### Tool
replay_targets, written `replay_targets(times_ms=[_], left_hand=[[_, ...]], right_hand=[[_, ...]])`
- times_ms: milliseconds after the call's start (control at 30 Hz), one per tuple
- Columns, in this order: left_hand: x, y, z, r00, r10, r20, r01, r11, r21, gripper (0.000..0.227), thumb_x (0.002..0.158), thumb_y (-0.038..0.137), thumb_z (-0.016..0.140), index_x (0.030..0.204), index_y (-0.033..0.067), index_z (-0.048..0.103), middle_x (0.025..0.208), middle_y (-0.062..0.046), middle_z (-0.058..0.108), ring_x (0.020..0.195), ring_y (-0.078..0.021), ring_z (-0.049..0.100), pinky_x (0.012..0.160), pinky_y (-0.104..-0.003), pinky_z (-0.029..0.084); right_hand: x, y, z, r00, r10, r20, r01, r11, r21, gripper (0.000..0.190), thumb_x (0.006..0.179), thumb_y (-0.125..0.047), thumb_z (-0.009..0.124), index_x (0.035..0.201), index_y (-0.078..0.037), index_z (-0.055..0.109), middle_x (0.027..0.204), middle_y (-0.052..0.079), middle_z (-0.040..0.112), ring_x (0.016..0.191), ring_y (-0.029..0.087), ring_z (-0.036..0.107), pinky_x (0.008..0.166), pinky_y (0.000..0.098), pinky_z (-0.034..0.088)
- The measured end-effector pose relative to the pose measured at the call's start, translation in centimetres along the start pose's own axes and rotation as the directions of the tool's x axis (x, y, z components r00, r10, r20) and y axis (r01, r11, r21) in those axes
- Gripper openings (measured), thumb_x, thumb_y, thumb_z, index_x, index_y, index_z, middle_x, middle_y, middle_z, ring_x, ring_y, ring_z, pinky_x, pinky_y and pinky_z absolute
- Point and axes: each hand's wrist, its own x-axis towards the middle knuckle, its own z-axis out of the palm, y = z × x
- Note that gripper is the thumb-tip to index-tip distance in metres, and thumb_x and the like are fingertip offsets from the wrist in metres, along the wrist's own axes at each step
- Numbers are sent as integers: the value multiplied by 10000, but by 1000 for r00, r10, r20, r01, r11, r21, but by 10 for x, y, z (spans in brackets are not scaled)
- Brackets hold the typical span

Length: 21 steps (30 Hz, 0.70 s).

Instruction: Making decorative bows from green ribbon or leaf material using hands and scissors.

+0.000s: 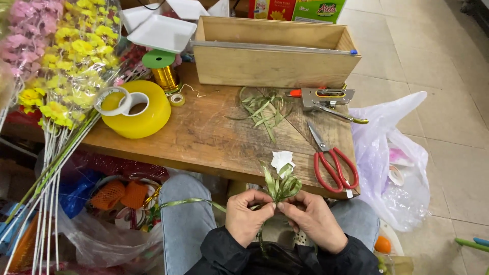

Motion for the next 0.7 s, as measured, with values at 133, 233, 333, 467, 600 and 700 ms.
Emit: replay_targets(times_ms=[133, 233, 333, 467, 600, 700], left_hand=[[0, 7, -6, 995, 77, 56, -78, 997, 1, 36, 830, 160, 836, 827, 138, 809, 814, -11, 795, 791, -163, 762, 772, -359, 670], [1, 5, -9, 983, 132, 124, -129, 991, -37, 57, 810, 145, 871, 820, 127, 818, 793, -8, 799, 741, -134, 731, 725, -337, 628], [0, 6, -11, 963, 143, 229, -117, 985, -124, 66, 856, 148, 856, 879, 136, 796, 843, -26, 774, 772, -187, 731, 730, -367, 650], [-3, 15, -10, 953, 136, 272, -102, 986, -134, 61, 832, 111, 868, 844, 121, 809, 804, -19, 789, 730, -132, 715, 702, -331, 612], [-5, 24, -13, 930, 57, 362, -1, 988, -152, 70, 878, 149, 844, 925, 132, 794, 885, -25, 779, 825, -193, 755, 810, -368, 694], [-3, 21, -11, 944, 25, 328, 7, 995, -98, 81, 864, 160, 859, 914, 142, 798, 898, -15, 785, 849, -187, 763, 835, -370, 697]], right_hand=[[2, 10, -4, 999, -39, 27, 37, 997, 74, 126, 928, -62, 769, 913, 49, 711, 551, 144, 544, 412, 195, 469, 389, 314, 418], [2, 17, -7, 995, 47, 85, -65, 969, 237, 126, 921, -9, 769, 945, 102, 713, 545, 168, 525, 420, 207, 445, 382, 329, 395], [0, 26, -10, 979, 149, 141, -191, 914, 359, 172, 928, -20, 777, 945, 123, 683, 595, 157, 507, 464, 186, 455, 379, 304, 379], [1, 42, -20, 947, 146, 286, -267, 852, 449, 149, 959, -12, 733, 954, 118, 661, 819, 180, 576, 552, 180, 482, 375, 273, 315], [6, 59, -23, 930, 153, 334, -320, 785, 530, 152, 958, -36, 749, 984, 84, 660, 755, 121, 511, 512, 147, 408, 346, 251, 281], [9, 70, -15, 971, 112, 210, -222, 746, 628, 78, 955, 65, 729, 933, 25, 667, 684, 78, 462, 536, 155, 422, 371, 265, 284]])
